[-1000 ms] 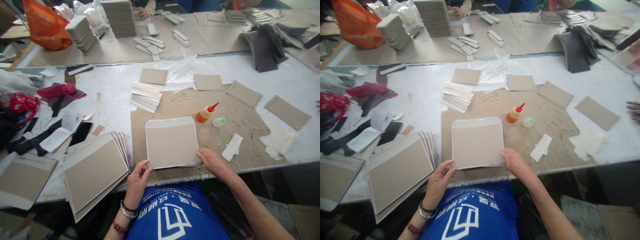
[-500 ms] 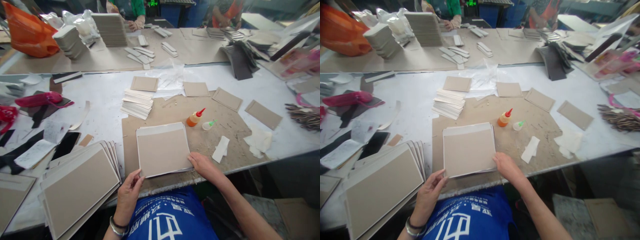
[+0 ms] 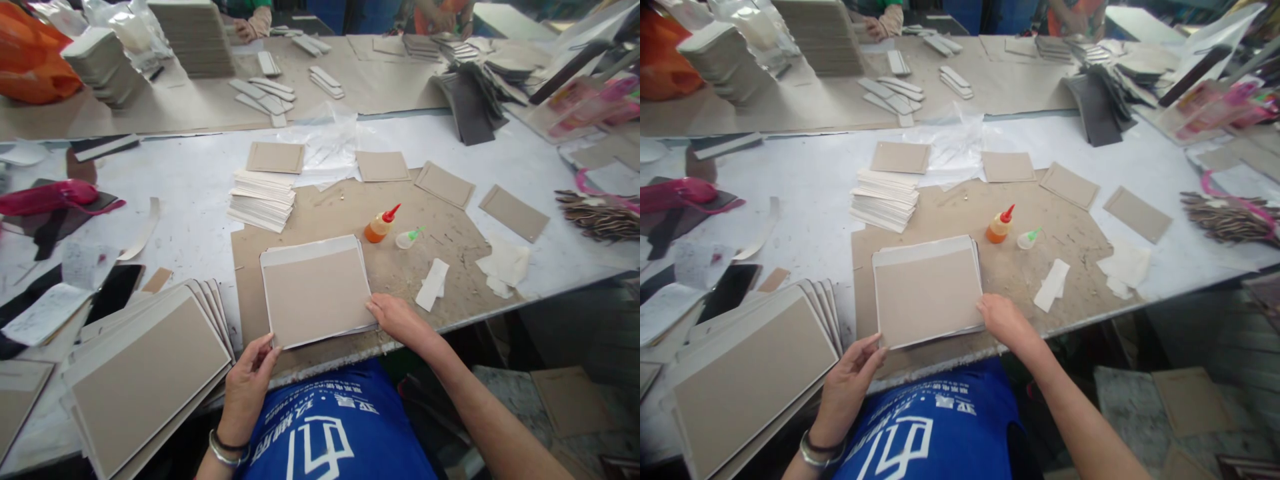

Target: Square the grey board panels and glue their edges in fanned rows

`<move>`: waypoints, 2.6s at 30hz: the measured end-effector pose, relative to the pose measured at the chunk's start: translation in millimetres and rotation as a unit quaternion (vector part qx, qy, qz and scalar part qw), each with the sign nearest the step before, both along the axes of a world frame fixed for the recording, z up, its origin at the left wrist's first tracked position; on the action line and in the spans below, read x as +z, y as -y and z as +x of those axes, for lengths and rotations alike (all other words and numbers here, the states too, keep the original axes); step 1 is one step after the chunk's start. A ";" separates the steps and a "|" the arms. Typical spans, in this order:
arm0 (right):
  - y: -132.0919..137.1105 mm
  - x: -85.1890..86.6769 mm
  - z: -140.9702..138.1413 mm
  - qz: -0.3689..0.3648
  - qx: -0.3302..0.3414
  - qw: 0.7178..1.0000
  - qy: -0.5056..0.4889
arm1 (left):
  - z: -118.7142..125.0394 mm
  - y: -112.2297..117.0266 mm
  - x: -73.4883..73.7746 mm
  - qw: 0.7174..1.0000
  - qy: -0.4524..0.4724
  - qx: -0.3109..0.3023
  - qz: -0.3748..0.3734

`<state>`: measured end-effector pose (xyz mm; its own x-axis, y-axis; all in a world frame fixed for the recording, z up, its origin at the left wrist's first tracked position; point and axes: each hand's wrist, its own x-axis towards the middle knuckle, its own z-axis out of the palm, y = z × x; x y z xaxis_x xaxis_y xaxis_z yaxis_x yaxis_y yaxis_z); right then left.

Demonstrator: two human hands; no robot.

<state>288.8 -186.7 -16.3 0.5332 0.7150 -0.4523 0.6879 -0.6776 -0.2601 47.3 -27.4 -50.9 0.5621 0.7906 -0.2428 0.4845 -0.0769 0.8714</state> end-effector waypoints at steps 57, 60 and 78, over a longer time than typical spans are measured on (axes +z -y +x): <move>-10.6 13.9 -11.1 -0.110 0.002 0.992 0.063 | 100.7 -2.0 -5.4 0.833 -0.136 -0.240 0.479; -7.0 13.3 -11.4 -0.110 0.006 0.992 0.062 | 102.3 -2.1 -3.7 0.837 -0.150 -0.240 0.468; -66.5 -42.3 0.0 0.262 0.099 0.944 0.172 | 104.5 -2.8 -8.8 0.850 -0.112 -0.237 0.457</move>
<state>288.8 -120.2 -58.6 0.4170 0.8933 0.1675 0.8925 -0.3676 -0.2614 151.8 -24.6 -59.7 0.8905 0.4043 0.2088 0.3561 -0.9049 0.2332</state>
